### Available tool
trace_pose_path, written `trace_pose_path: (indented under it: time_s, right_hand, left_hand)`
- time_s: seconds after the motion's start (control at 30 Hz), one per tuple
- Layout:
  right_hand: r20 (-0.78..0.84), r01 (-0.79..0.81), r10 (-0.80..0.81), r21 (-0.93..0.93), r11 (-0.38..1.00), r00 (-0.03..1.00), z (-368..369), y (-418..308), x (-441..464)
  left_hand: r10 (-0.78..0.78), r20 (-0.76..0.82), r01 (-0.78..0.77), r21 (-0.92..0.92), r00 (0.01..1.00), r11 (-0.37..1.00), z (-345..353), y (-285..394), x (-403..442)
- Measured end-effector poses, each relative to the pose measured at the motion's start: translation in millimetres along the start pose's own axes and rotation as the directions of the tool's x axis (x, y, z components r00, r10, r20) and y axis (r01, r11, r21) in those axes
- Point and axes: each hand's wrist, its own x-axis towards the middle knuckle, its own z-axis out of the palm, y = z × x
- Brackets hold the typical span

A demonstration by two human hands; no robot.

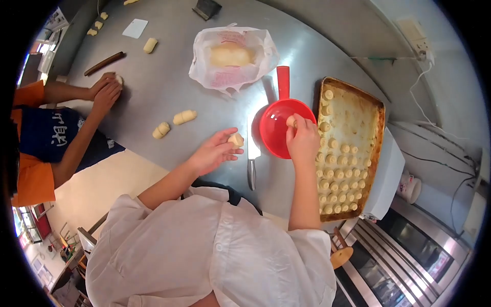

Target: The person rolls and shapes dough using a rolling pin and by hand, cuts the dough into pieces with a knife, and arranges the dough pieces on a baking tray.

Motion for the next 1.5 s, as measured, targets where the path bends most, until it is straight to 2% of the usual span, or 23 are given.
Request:
trace_pose_path:
  time_s: [0.07, 0.13, 0.2, 0.23, 0.27, 0.33, 0.43, 0.53, 0.67, 0.73, 0.8, 0.87, 0.93, 1.0, 1.03, 1.07, 1.13, 1.2, 1.27, 1.33, 1.37, 1.43, 1.5]
  right_hand:
    - [-0.083, 0.023, -0.015, 0.102, 0.995, 0.996, -2.1, 0.1, -3.3]
    - [-0.034, 0.025, -0.024, 0.044, 0.999, 0.999, 7.3, 7.8, -12.9]
    - [0.129, -0.061, 0.065, -0.036, 0.998, 0.990, 5.7, 8.7, -15.8]
    - [0.008, -0.111, 0.110, 0.085, 0.990, 0.994, 1.6, 3.6, -19.2]
    - [0.009, -0.103, 0.103, 0.088, 0.991, 0.995, -3.8, -2.1, -24.4]
    - [0.002, -0.214, 0.238, 0.449, 0.867, 0.971, -27.2, -24.7, -29.5]
    - [0.096, -0.111, 0.063, 0.643, 0.758, 0.993, -67.4, -78.2, -38.6]
    - [0.003, 0.088, -0.111, 0.594, 0.800, 0.994, -67.5, -101.4, -46.2]
    - [-0.039, 0.037, -0.018, 0.576, 0.817, 0.999, -57.4, -104.0, -47.0]
    - [0.096, -0.049, -0.007, 0.568, 0.822, 0.995, -60.1, -104.0, -49.7]
    - [0.066, 0.006, -0.053, 0.566, 0.824, 0.996, -60.5, -107.5, -48.8]
    - [0.032, 0.069, -0.105, 0.570, 0.819, 0.994, -56.4, -106.7, -40.6]
    - [-0.164, 0.082, -0.023, 0.360, 0.929, 0.986, -48.8, -84.4, -29.8]
    - [-0.272, -0.018, 0.113, 0.330, 0.944, 0.956, -43.4, -62.6, -26.5]
    - [-0.274, -0.094, 0.216, 0.398, 0.913, 0.937, -41.9, -57.7, -25.8]
    - [-0.277, -0.096, 0.220, 0.400, 0.911, 0.935, -36.3, -46.3, -26.4]
    - [-0.122, -0.177, 0.207, 0.223, 0.959, 0.971, -22.8, -26.8, -24.4]
    - [-0.167, -0.145, 0.190, 0.249, 0.958, 0.968, -15.0, -30.1, -6.2]
    - [-0.206, -0.052, 0.147, 0.405, 0.913, 0.967, -19.7, -59.1, 30.2]
    - [-0.105, -0.040, 0.095, 0.438, 0.898, 0.990, -17.3, -88.6, 78.3]
    - [-0.068, -0.018, 0.055, 0.465, 0.885, 0.996, -0.7, -95.3, 102.3]
    - [0.002, 0.027, -0.031, 0.445, 0.895, 1.000, 27.7, -116.3, 153.1]
    - [0.040, 0.074, -0.095, 0.361, 0.930, 0.995, 74.0, -121.8, 196.4]
  left_hand:
    - [0.034, -0.014, -0.033, 0.024, 0.999, 0.999, -0.3, -0.4, 5.8]
    - [-0.016, 0.054, 0.017, -0.021, 0.998, 1.000, 1.5, 3.2, 9.2]
    - [-0.009, 0.073, 0.011, -0.022, 0.997, 1.000, 8.3, 6.9, 5.3]
    - [-0.001, 0.079, 0.003, -0.033, 0.997, 0.999, 11.2, 8.4, 2.9]
    - [0.005, 0.074, -0.002, -0.036, 0.997, 0.999, 11.3, 6.7, 2.7]
    - [0.010, 0.111, 0.000, -0.094, 0.994, 0.996, 10.3, 5.0, 6.0]
    - [-0.002, 0.102, 0.015, -0.128, 0.995, 0.992, 13.7, 5.0, 6.8]
    - [0.012, 0.110, 0.001, -0.124, 0.994, 0.992, 18.0, 4.7, 4.8]
    - [-0.003, 0.152, 0.022, -0.125, 0.988, 0.992, 9.1, 4.6, 2.9]
    - [0.013, 0.128, 0.005, -0.140, 0.992, 0.990, 9.2, 6.9, 0.6]
    - [0.034, 0.103, -0.018, -0.157, 0.994, 0.987, 12.4, 8.3, 1.1]
    - [-0.009, 0.140, 0.009, 0.001, 0.990, 1.000, 18.4, 9.8, 3.8]
    - [-0.010, 0.145, 0.006, 0.033, 0.989, 0.999, 21.8, 15.6, 8.9]
    - [0.082, 0.152, -0.115, 0.223, 0.985, 0.968, 29.6, 32.1, 9.1]
    - [0.154, 0.143, -0.192, 0.316, 0.978, 0.929, 28.1, 38.8, 13.7]
    - [0.152, 0.145, -0.192, 0.321, 0.978, 0.928, 21.9, 45.0, 21.0]
    - [0.466, 0.115, -0.390, 0.736, 0.877, 0.553, 5.7, 64.5, 36.4]
    - [0.648, 0.116, -0.423, 0.839, 0.753, 0.342, -18.8, 93.7, 59.5]
    - [0.673, 0.091, -0.376, 0.880, 0.734, 0.291, -31.2, 136.1, 79.7]
    - [0.795, 0.075, -0.289, 0.948, 0.601, 0.129, -40.7, 171.4, 103.0]
    - [0.797, 0.081, -0.292, 0.948, 0.599, 0.123, -42.5, 184.6, 113.6]
    - [0.744, 0.184, -0.182, 0.980, 0.642, -0.086, -46.4, 204.0, 130.8]
    - [0.728, 0.189, -0.173, 0.980, 0.659, -0.098, -49.4, 203.9, 148.4]
